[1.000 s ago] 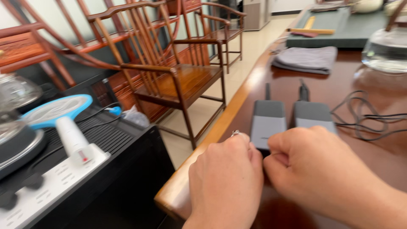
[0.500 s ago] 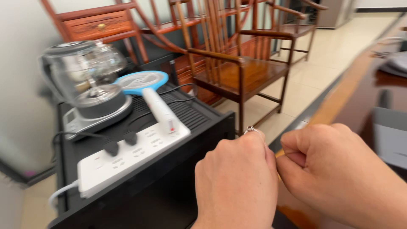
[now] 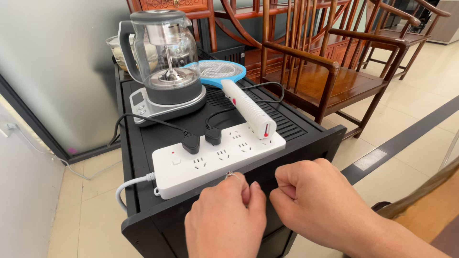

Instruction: The person connects two portable power banks and a small fan to a power strip using USB and AC cables. They plug the power strip into a wall socket and repeatedly plug and unplug the devices to demonstrate the charging setup.

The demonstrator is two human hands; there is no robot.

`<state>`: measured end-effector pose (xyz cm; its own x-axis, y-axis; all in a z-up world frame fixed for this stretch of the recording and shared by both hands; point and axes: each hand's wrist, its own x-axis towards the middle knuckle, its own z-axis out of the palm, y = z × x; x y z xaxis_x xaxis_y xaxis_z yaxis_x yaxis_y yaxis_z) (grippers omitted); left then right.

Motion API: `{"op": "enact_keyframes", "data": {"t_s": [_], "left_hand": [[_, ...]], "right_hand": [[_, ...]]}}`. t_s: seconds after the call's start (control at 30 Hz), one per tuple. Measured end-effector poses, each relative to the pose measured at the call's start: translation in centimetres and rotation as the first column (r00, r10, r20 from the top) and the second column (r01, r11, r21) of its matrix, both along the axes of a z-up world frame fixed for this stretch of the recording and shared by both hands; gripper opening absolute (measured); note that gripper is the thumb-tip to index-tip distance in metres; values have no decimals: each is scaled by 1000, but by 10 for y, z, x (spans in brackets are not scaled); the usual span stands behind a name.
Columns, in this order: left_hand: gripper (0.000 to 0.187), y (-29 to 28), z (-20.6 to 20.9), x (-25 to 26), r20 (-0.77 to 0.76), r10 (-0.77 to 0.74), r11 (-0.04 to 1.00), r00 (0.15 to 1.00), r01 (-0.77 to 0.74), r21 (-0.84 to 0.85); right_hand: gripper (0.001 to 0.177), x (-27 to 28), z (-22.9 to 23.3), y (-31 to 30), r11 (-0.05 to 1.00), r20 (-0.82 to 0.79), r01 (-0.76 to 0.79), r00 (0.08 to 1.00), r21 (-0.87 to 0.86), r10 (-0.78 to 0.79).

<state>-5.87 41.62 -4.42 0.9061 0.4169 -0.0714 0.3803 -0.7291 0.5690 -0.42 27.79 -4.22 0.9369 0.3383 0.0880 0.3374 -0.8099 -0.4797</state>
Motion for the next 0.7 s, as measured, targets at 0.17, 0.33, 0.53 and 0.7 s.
{"op": "enact_keyframes", "data": {"t_s": [0.17, 0.33, 0.53, 0.7], "left_hand": [[34, 14, -11, 5, 15, 58, 996, 998, -56, -70], [32, 20, -15, 10, 61, 72, 991, 996, -65, -114], [30, 19, -13, 15, 53, 86, 986, 995, -77, -149], [28, 18, -12, 12, 242, 118, 986, 963, -84, -145]], "right_hand": [[37, 9, -14, 14, 998, 11, -47, 999, 51, 47], [39, 21, -35, 19, 978, 50, -129, 991, 161, 123], [41, 23, -42, 14, 966, 21, -134, 991, 221, 133], [45, 22, -35, 12, 975, -92, -57, 993, 215, 78]]}}
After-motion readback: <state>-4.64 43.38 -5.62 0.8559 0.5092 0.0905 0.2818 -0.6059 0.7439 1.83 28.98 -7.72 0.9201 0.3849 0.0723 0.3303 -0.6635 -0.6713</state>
